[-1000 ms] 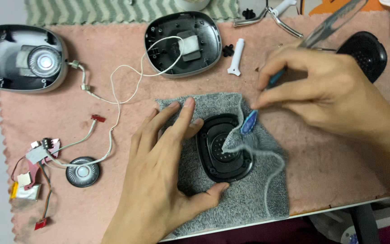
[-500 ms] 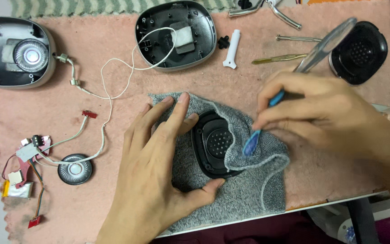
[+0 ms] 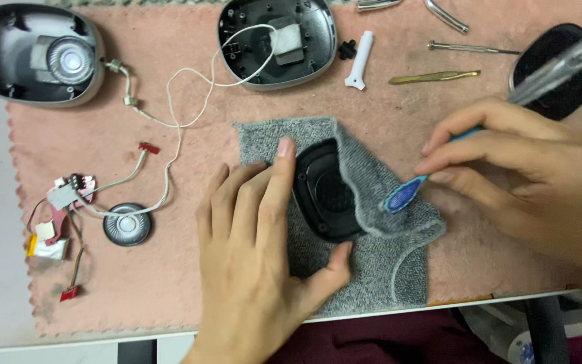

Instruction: The person scrubs the interior and exterior of a disassembled electronic device casing using a toothbrush. They repeatedly flip the casing to clean different sides and then place it aside to clean another similar casing.

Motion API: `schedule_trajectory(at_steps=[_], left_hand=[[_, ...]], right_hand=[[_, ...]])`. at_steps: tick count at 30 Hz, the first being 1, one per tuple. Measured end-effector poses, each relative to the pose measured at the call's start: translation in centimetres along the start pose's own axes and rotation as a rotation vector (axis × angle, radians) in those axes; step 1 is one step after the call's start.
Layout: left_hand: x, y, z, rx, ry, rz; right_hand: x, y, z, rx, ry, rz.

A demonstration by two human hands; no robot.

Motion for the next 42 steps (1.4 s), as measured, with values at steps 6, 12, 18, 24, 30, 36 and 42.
schedule_trajectory(at_steps=[6,12,18,24,30,36,42], left_hand=[[0.2,-0.4,-0.9,0.049,0.054,0.073],[-2.7,-0.9,0.1,0.301,-0.146,0.335],[-3.4,-1.1,0.0,0.164,-0.127,0.339],[-0.9,-0.2,0.7,-0.149,0.008,0.164],[-1.9,0.7,1.7,0.403,-0.026,0.307],[-2.1,0.5,2.7,0.473,0.000,0.314],[-2.3,0.6,2.8,0.483,-0.025,0.296]], right_hand=[[1.3,0.5,-1.6,-0.075,-0.196,-0.111],[2.2,0.2,-4.5,-0.250,-0.331,-0.125],[2.6,-0.2,-5.5,-0.309,-0.384,-0.101],[1.5,-0.2,-2.6,-0.215,-0.297,-0.117],[0.7,-1.7,0.4,0.044,-0.046,-0.140],[0.7,-2.4,1.8,-0.037,0.160,0.036],[-0.6,-1.9,1.1,0.045,0.095,-0.097]])
Point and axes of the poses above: each hand's wrist, its own x-axis away from the middle knuckle, its own y-axis out of the back of the hand, z = x × y, the point moved 6 cm from there along -x, towards the middle knuckle, and after that the axes turned 15 degrees about -z, right-handed, at the moved point
